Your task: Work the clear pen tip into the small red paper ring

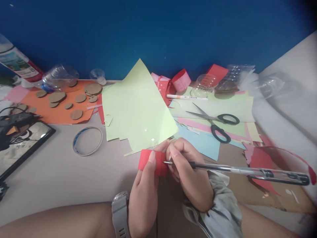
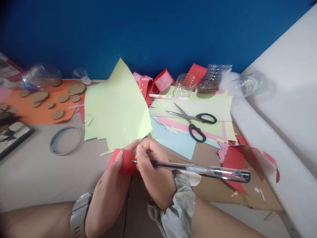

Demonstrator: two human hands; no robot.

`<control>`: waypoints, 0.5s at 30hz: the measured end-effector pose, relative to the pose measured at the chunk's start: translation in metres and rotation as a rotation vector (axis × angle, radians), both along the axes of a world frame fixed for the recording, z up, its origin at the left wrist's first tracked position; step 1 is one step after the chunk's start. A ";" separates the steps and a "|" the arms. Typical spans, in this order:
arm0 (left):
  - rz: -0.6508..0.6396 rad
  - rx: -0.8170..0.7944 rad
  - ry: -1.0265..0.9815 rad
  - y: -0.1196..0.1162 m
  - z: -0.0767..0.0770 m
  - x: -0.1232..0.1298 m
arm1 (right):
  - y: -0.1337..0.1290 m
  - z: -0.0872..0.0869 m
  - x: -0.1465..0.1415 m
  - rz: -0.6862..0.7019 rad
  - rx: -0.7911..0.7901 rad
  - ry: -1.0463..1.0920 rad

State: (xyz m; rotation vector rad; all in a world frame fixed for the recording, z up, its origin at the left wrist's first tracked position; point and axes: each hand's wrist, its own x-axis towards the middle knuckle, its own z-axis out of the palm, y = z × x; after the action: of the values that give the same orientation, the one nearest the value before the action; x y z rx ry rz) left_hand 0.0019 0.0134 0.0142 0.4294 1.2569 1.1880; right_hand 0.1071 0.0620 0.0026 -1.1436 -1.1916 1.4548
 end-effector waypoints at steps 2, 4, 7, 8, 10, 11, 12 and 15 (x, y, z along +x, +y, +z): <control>0.015 -0.010 -0.054 0.001 0.003 0.000 | -0.001 0.001 -0.001 -0.006 0.004 -0.002; 0.020 -0.025 -0.100 0.001 0.002 0.000 | -0.001 0.002 -0.002 -0.006 0.014 -0.012; 0.006 -0.049 -0.089 -0.001 -0.002 -0.001 | -0.001 0.003 -0.002 -0.015 0.031 -0.040; 0.005 -0.060 -0.071 -0.002 -0.003 -0.001 | -0.001 0.003 -0.002 -0.017 0.034 -0.048; 0.006 -0.075 -0.037 -0.003 -0.006 -0.002 | -0.001 0.002 -0.002 -0.017 0.035 -0.055; 0.007 -0.083 -0.024 -0.003 -0.006 -0.002 | -0.001 0.002 -0.002 -0.015 0.033 -0.056; 0.008 -0.093 -0.014 -0.003 -0.006 -0.002 | -0.001 0.002 -0.002 -0.014 0.031 -0.056; 0.018 -0.098 -0.001 -0.003 -0.005 -0.002 | -0.002 0.001 -0.001 -0.007 0.027 -0.067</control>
State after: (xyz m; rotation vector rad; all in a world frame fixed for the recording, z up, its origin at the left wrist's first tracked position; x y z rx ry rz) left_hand 0.0001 0.0108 0.0092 0.3461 1.3142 1.1361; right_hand 0.1060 0.0605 0.0039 -1.1856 -1.2485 1.4010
